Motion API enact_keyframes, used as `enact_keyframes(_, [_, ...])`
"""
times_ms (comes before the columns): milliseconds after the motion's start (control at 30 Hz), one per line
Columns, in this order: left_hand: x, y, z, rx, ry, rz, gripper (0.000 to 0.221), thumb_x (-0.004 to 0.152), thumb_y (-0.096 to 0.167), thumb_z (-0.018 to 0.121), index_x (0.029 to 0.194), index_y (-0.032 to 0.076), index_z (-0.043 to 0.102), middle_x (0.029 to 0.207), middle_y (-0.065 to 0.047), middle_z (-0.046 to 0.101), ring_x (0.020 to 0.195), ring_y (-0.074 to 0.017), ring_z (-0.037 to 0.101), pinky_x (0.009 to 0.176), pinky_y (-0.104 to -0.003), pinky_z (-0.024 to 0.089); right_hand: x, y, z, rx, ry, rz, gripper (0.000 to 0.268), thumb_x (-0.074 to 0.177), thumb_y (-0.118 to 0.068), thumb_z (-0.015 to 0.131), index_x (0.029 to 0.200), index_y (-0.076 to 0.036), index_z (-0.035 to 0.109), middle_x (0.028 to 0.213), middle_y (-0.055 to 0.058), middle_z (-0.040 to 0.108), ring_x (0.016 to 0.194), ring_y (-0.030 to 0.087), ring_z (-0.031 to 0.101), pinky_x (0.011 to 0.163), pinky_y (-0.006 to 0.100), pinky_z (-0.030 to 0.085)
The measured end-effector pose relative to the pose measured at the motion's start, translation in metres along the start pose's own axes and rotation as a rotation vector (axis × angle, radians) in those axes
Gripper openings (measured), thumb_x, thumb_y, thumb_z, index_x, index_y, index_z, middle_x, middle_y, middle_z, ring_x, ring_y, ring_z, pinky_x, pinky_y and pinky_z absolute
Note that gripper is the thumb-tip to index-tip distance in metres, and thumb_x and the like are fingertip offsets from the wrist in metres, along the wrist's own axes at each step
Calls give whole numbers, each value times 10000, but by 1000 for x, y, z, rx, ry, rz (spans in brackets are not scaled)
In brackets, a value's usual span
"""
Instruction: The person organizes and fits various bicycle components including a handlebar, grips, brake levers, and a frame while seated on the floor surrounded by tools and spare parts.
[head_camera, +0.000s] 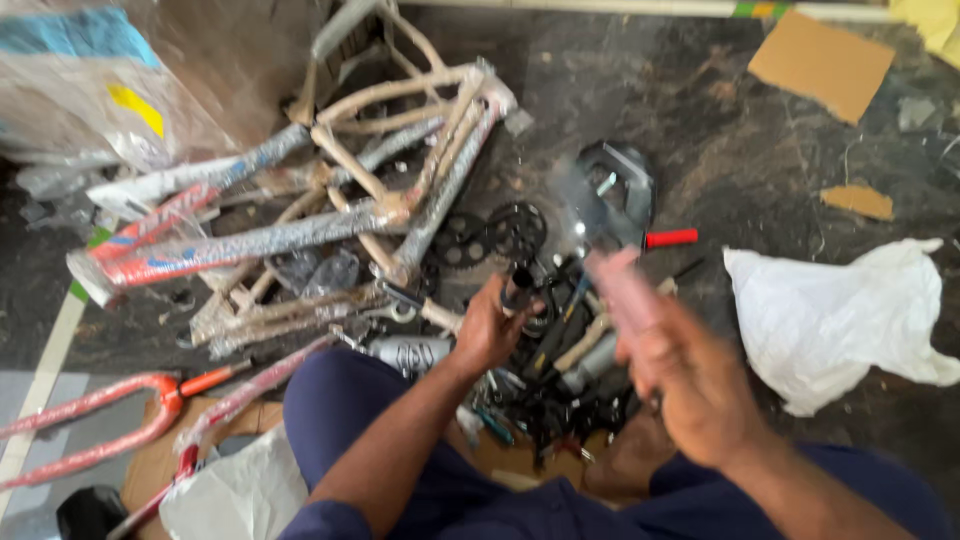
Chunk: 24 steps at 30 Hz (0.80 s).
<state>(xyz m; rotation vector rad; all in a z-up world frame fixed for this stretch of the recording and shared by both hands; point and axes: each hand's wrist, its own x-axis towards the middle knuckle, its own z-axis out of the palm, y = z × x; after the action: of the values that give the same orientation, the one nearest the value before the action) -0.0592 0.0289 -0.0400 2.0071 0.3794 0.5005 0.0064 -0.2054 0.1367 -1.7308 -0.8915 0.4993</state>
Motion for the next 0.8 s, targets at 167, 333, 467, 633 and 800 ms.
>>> enact_keyframes(167, [-1, 4, -1, 36, 50, 56, 473, 893, 258, 814, 1199, 21, 542, 1010, -230, 674, 952, -444, 673, 793, -505, 528, 10, 18, 26, -10, -32, 16, 658, 1040, -545, 398, 1535, -120, 483, 824, 32, 633, 669, 67, 561, 620, 249, 496])
enact_keyframes(333, [-9, 32, -29, -257, 20, -24, 675, 807, 177, 761, 1388, 49, 442, 1362, -186, 514, 1263, -356, 558, 812, -437, 589, -35, 43, 29, -57, -110, 259, 671, 973, -488, 362, 1541, -153, 488, 785, 40, 716, 547, 155, 600, 540, 310, 515])
enact_keyframes(467, [-7, 48, -58, 103, 301, 428, 615, 829, 146, 811, 1350, 27, 505, 1412, -177, 493, 1276, -332, 527, 1084, -443, 460, -62, 94, 45, -322, 23, -33, 517, 1041, -442, 458, 1420, -96, 521, 843, 100, 739, 692, 261, 712, 661, 395, 517])
enact_keyframes(633, [11, 52, -76, -804, 123, 320, 471, 1027, 440, 711, 1139, -5, 604, 837, -84, 614, 721, -119, 556, 649, -264, 472, -36, 205, 72, -600, -588, 555, 475, 1018, -488, 431, 1404, -216, 491, 977, 177, 717, 921, 380, 691, 803, 520, 509])
enact_keyframes(800, [18, 62, -76, -587, 188, 309, 658, 1064, 620, 528, 938, -21, 600, 695, -90, 564, 499, -77, 428, 466, -233, 335, -40, 292, 103, -675, -662, 454, 482, 999, -545, 466, 1291, -178, 578, 1043, 184, 707, 987, 392, 679, 827, 530, 516])
